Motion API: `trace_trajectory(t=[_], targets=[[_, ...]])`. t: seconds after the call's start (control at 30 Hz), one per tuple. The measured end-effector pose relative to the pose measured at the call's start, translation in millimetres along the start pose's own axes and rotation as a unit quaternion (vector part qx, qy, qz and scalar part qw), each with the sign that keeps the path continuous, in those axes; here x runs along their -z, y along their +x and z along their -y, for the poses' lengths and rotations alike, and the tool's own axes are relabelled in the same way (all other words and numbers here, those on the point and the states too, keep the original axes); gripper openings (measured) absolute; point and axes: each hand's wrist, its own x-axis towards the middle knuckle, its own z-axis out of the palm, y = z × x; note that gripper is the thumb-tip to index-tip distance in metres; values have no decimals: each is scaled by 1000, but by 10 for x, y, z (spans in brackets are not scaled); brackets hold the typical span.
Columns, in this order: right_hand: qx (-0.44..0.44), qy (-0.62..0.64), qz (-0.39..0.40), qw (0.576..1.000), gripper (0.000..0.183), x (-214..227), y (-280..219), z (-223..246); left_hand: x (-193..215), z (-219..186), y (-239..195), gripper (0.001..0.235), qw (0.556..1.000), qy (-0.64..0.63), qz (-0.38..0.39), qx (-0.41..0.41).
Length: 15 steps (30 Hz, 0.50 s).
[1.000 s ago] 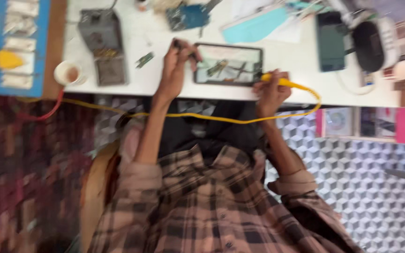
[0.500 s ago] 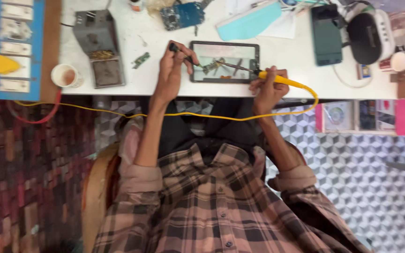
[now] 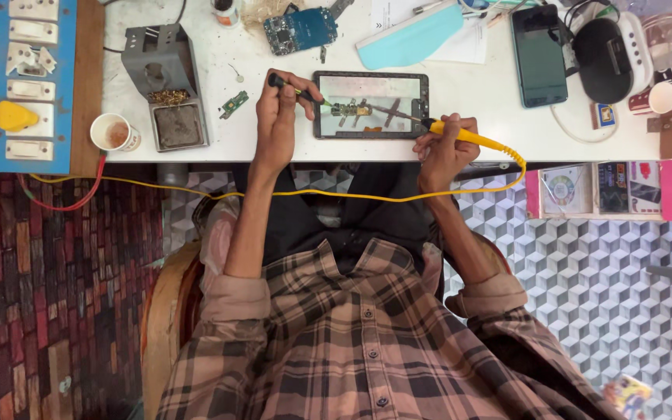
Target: The person uses a soldering iron and tweezers to work on a small circuit board placed on a tablet screen. They repeatedly apply heat and solder to specific points on the board while holding it steady.
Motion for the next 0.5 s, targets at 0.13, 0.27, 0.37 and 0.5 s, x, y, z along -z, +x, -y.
trace_trajectory(t=[0.13, 0.27, 0.37, 0.5], targets=[[-16, 27, 16, 999, 27, 4, -1, 8, 2, -47, 39, 37, 1000, -5, 24, 4], [1, 7, 25, 1000, 25, 24, -4, -27, -20, 1, 63, 38, 999, 30, 37, 23], [17, -20, 32, 999, 24, 60, -64, -75, 5, 61, 32, 37, 998, 46, 27, 22], [27, -31, 15, 999, 22, 49, -12, -67, -31, 83, 119, 32, 997, 74, 7, 14]])
